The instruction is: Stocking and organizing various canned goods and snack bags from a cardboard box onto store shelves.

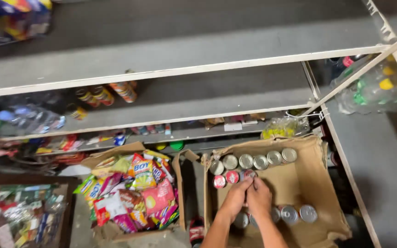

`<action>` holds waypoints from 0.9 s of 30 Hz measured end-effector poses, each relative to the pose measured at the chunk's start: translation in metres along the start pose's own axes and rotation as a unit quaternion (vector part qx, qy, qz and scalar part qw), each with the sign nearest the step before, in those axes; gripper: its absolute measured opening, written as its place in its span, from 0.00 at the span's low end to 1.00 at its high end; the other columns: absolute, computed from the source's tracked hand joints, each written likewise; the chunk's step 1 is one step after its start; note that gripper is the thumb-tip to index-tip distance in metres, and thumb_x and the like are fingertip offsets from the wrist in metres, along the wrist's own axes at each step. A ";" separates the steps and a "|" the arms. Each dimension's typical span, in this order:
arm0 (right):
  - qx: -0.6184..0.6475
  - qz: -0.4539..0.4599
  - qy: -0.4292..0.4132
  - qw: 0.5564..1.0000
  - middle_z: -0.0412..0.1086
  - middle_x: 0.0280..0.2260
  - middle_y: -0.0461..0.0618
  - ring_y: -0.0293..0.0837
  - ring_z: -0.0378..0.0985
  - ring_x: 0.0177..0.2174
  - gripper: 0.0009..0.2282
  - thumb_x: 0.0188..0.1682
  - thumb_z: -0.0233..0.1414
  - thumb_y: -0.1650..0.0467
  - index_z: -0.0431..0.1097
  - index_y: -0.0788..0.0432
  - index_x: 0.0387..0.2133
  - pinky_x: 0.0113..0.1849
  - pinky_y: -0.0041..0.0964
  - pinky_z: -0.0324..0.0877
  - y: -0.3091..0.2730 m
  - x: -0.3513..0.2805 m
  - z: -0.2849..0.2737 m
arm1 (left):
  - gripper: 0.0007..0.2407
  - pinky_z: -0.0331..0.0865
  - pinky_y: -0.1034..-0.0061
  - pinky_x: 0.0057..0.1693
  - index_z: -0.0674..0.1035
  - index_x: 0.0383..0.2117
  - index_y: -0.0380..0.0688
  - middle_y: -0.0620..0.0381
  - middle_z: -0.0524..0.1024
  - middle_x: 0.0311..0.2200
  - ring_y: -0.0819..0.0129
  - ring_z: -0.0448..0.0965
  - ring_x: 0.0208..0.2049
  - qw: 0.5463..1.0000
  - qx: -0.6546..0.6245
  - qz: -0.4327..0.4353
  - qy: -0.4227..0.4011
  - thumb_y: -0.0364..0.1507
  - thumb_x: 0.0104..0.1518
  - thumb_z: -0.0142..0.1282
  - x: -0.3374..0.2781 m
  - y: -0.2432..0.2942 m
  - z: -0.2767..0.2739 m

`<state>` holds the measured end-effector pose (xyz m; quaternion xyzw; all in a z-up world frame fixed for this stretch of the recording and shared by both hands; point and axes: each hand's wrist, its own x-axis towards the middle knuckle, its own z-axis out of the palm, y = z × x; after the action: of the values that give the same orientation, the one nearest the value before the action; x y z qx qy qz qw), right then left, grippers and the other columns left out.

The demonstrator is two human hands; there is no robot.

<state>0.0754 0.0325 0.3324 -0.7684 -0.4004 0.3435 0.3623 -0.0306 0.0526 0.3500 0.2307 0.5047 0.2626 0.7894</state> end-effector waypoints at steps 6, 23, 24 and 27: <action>-0.022 -0.041 0.016 0.999 0.77 0.29 0.58 0.49 0.80 0.29 0.11 0.51 0.50 0.67 0.75 0.59 0.40 0.33 0.46 0.72 -0.056 -0.037 -0.024 | 0.18 0.70 0.77 0.34 0.81 0.42 0.41 0.61 0.78 0.29 0.75 0.75 0.27 0.994 0.048 0.074 -0.063 0.44 0.63 0.50 -0.071 0.034 0.009; 0.251 0.077 -0.177 0.949 0.58 0.19 0.42 0.33 0.58 0.16 0.08 0.55 0.49 0.66 0.72 0.59 0.35 0.17 0.30 0.60 -0.234 -0.105 -0.015 | 0.21 0.66 0.80 0.25 0.79 0.36 0.44 0.59 0.75 0.25 0.75 0.72 0.19 0.980 -0.045 0.177 -0.072 0.48 0.68 0.41 -0.169 0.134 -0.042; 0.253 0.078 -0.175 0.948 0.58 0.19 0.42 0.33 0.58 0.16 0.08 0.55 0.49 0.66 0.72 0.59 0.35 0.17 0.30 0.60 -0.240 -0.108 -0.010 | 0.21 0.66 0.80 0.25 0.79 0.36 0.44 0.59 0.75 0.25 0.75 0.72 0.19 0.981 -0.044 0.176 -0.073 0.48 0.68 0.41 -0.176 0.146 -0.048; 0.295 -0.002 -0.191 0.936 0.61 0.22 0.39 0.31 0.60 0.19 0.07 0.55 0.50 0.69 0.71 0.63 0.35 0.18 0.28 0.57 -0.259 -0.121 0.008 | 0.17 0.70 0.80 0.30 0.79 0.39 0.45 0.62 0.79 0.30 0.76 0.76 0.23 0.973 -0.017 0.204 -0.107 0.44 0.66 0.43 -0.200 0.170 -0.074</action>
<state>-0.0794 0.0384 0.5726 -0.5462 -0.3447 0.5854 0.4900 -0.1997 0.0588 0.5636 0.3421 0.3547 0.4001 0.7727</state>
